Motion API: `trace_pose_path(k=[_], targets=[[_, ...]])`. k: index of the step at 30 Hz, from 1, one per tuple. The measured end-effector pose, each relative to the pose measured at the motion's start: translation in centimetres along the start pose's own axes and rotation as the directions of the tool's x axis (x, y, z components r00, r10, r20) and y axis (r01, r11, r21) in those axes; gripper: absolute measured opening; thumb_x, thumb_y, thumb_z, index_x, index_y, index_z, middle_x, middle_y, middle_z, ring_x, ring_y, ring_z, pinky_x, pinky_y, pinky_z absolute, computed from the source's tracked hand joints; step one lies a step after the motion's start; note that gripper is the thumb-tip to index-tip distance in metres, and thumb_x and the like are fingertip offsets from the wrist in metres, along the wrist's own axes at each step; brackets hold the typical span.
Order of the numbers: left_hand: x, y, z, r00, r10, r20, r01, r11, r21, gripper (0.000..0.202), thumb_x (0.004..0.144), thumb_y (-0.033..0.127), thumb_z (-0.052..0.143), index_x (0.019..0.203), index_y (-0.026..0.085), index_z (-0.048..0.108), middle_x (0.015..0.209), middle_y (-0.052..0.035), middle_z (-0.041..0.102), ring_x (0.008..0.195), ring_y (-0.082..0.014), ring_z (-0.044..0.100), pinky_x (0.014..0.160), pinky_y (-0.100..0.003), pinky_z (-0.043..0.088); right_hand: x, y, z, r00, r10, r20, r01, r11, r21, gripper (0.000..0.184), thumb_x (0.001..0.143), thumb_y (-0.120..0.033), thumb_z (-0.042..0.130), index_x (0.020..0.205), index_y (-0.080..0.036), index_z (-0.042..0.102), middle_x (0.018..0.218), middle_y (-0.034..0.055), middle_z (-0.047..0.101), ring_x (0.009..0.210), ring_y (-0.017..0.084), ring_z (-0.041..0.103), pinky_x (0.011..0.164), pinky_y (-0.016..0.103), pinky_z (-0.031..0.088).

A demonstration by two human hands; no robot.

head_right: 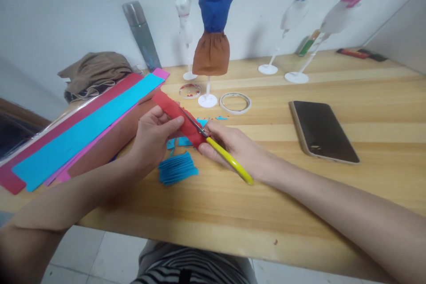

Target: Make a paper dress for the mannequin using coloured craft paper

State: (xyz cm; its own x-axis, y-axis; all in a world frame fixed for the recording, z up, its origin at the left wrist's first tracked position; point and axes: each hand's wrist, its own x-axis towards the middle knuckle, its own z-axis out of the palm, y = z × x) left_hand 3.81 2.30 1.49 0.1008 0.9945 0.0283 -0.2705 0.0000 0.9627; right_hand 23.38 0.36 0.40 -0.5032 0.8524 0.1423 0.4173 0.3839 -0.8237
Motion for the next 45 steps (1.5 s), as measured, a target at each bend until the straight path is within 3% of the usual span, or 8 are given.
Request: trace_pose_path(k=[5, 19, 24, 29, 34, 39, 45], targets=[[-0.1, 0.0, 0.0, 1.000, -0.013, 0.016, 0.013, 1.000, -0.014, 0.023, 0.070, 0.023, 0.081, 0.089, 0.019, 0.070, 0.089, -0.0051, 0.080, 0.087, -0.0250, 0.077, 0.073, -0.034, 0.064, -0.1, -0.9, -0.1, 1.000, 0.026, 0.009, -0.027, 0.999, 0.031, 0.040, 0.094, -0.061, 0.054, 0.080, -0.024, 0.047, 0.068, -0.0025, 0.048, 0.060, 0.014, 0.042, 0.056, 0.028, 0.036], [0.3, 0.1, -0.4, 0.999, -0.040, 0.025, 0.041, 0.999, -0.021, 0.020, 0.071, 0.024, 0.082, 0.086, 0.019, 0.070, 0.085, -0.0036, 0.079, 0.079, -0.0204, 0.076, 0.071, -0.031, 0.063, 0.1, -0.1, 0.6, 0.997, 0.012, -0.074, -0.012, 1.000, 0.011, 0.040, 0.092, -0.059, 0.060, 0.078, -0.024, 0.048, 0.068, -0.0028, 0.048, 0.064, 0.015, 0.042, 0.059, 0.028, 0.035], [0.6, 0.6, -0.7, 0.997, -0.074, 0.025, 0.073, 0.997, 0.002, 0.026, 0.075, 0.037, 0.083, 0.083, 0.018, 0.067, 0.080, -0.0049, 0.078, 0.075, -0.0227, 0.077, 0.067, -0.032, 0.062, 0.0, -0.6, 0.3, 0.998, 0.054, -0.025, -0.054, 0.998, 0.027, 0.042, 0.091, -0.062, 0.061, 0.078, -0.023, 0.049, 0.067, -0.0032, 0.048, 0.060, 0.014, 0.041, 0.056, 0.028, 0.035], [0.7, 0.7, -0.8, 0.998, -0.063, -0.007, 0.063, 0.998, -0.002, 0.015, 0.075, 0.024, 0.079, 0.083, 0.017, 0.068, 0.081, -0.0044, 0.079, 0.076, -0.0207, 0.076, 0.069, -0.030, 0.062, -0.4, -0.4, 0.1, 0.998, 0.047, 0.040, -0.052, 0.991, 0.121, 0.043, 0.095, -0.063, 0.056, 0.082, -0.023, 0.047, 0.065, -0.0043, 0.048, 0.057, 0.012, 0.041, 0.052, 0.026, 0.035], [0.5, 0.6, -0.6, 0.999, -0.053, 0.003, 0.053, 0.998, -0.013, 0.018, 0.076, 0.025, 0.079, 0.089, 0.016, 0.071, 0.087, -0.0053, 0.080, 0.080, -0.0212, 0.076, 0.073, -0.032, 0.063, -0.7, 0.2, -0.1, 0.992, 0.055, 0.110, -0.081, 0.966, 0.245, 0.047, 0.094, -0.071, 0.054, 0.086, -0.025, 0.048, 0.067, -0.0042, 0.049, 0.052, 0.012, 0.045, 0.044, 0.026, 0.038], [0.3, 0.3, -0.5, 0.998, -0.036, 0.050, 0.037, 0.999, -0.022, 0.022, 0.073, 0.027, 0.082, 0.089, 0.017, 0.071, 0.086, -0.0061, 0.080, 0.080, -0.0227, 0.077, 0.073, -0.034, 0.064, -0.6, -0.1, -0.1, 0.994, 0.040, 0.103, -0.066, 0.964, 0.258, 0.049, 0.094, -0.073, 0.051, 0.086, -0.025, 0.049, 0.067, -0.0039, 0.048, 0.051, 0.011, 0.043, 0.043, 0.025, 0.039], [0.0, 0.0, -0.5, 0.995, -0.058, 0.082, 0.063, 0.996, -0.063, 0.026, 0.072, 0.028, 0.084, 0.089, 0.014, 0.070, 0.087, -0.0079, 0.080, 0.078, -0.0229, 0.078, 0.072, -0.033, 0.064, -0.6, 0.3, 0.1, 0.997, -0.028, 0.075, 0.010, 0.973, 0.229, 0.041, 0.099, -0.064, 0.050, 0.090, -0.024, 0.047, 0.068, -0.0040, 0.050, 0.051, 0.010, 0.043, 0.043, 0.024, 0.037]])
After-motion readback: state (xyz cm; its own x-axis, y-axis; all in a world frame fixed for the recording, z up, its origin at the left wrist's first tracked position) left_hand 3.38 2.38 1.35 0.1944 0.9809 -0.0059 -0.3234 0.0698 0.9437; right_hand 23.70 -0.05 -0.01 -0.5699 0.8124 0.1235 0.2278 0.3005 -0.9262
